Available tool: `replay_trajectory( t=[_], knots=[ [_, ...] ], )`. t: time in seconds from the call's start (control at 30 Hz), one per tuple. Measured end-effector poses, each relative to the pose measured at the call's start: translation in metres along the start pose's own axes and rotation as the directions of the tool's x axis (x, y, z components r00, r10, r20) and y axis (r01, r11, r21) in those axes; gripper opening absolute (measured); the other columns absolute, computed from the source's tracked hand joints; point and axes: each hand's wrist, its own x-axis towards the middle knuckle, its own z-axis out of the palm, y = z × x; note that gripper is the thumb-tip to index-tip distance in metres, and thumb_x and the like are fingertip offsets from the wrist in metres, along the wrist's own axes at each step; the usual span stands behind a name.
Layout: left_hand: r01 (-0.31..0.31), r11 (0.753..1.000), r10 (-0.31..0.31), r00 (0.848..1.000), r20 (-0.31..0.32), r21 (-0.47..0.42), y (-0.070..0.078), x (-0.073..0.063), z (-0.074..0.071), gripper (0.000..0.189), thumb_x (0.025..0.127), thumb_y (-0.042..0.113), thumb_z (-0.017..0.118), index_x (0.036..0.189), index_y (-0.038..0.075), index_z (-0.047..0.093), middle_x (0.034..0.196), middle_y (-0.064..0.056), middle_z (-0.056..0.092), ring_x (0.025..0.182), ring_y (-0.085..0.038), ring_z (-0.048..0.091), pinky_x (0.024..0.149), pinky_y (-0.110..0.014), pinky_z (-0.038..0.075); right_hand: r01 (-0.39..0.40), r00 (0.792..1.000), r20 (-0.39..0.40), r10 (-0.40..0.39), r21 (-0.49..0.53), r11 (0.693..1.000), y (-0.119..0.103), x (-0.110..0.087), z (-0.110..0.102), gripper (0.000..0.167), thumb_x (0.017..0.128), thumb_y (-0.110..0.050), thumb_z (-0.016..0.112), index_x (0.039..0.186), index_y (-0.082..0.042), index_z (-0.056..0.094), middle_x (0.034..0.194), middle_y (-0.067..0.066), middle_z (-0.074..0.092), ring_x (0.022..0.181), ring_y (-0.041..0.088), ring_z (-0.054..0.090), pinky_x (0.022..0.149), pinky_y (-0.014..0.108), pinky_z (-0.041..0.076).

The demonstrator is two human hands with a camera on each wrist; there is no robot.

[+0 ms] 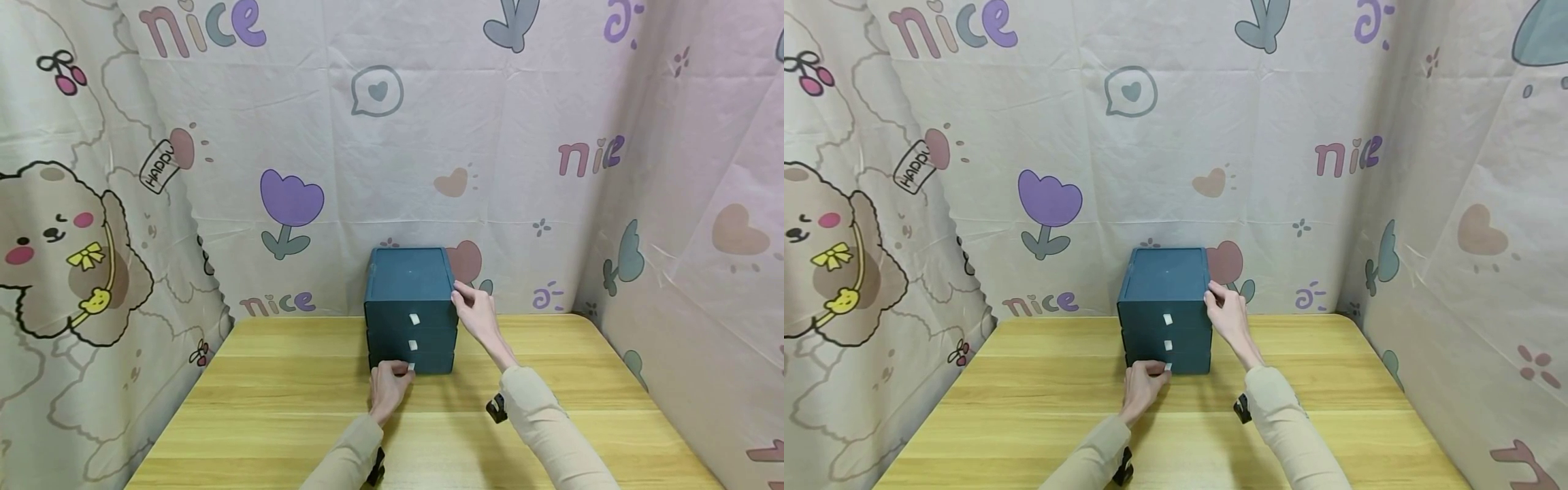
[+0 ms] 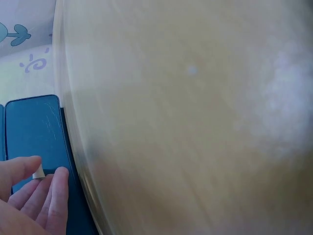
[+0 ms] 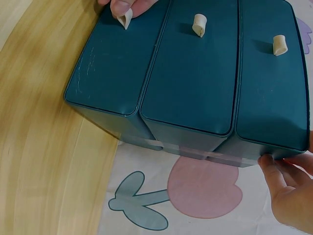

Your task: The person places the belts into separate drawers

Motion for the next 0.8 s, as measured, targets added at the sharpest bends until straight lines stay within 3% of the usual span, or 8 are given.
replay_trajectory(
  t=[0.6,0.7,0.8],
  knots=[
    [-0.026,1.000,0.026,1.000,-0.003,0.002,-0.001,0.000,-0.001,0.012,0.081,0.012,0.081,0.092,0.007,0.081,0.085,-0.006,0.080,0.081,-0.024,0.075,0.073,-0.039,0.059,-0.012,1.000,0.002,0.012,0.013,1.000,-0.001,0.001,0.001,0.040,0.102,-0.020,0.056,0.137,-0.002,0.061,0.141,0.015,0.062,0.117,0.031,0.068,0.098,0.046,0.056],
    [-0.022,1.000,0.022,1.000,0.006,-0.012,0.001,-0.001,-0.005,0.016,0.082,0.016,0.081,0.095,0.009,0.081,0.089,-0.007,0.080,0.085,-0.024,0.075,0.077,-0.040,0.060,-0.001,1.000,-0.009,0.001,0.028,1.000,0.002,0.000,0.000,0.040,0.102,-0.020,0.057,0.138,-0.001,0.061,0.140,0.017,0.062,0.118,0.032,0.068,0.099,0.045,0.055],
    [-0.052,0.997,0.052,0.999,0.005,-0.055,0.001,-0.001,-0.016,0.019,0.082,0.018,0.082,0.097,0.007,0.080,0.092,-0.010,0.080,0.085,-0.025,0.076,0.076,-0.038,0.062,0.017,0.999,-0.036,-0.014,0.075,0.997,0.010,-0.004,-0.002,0.041,0.103,-0.020,0.058,0.139,0.000,0.059,0.140,0.021,0.061,0.122,0.033,0.065,0.101,0.035,0.054]
  ],
)
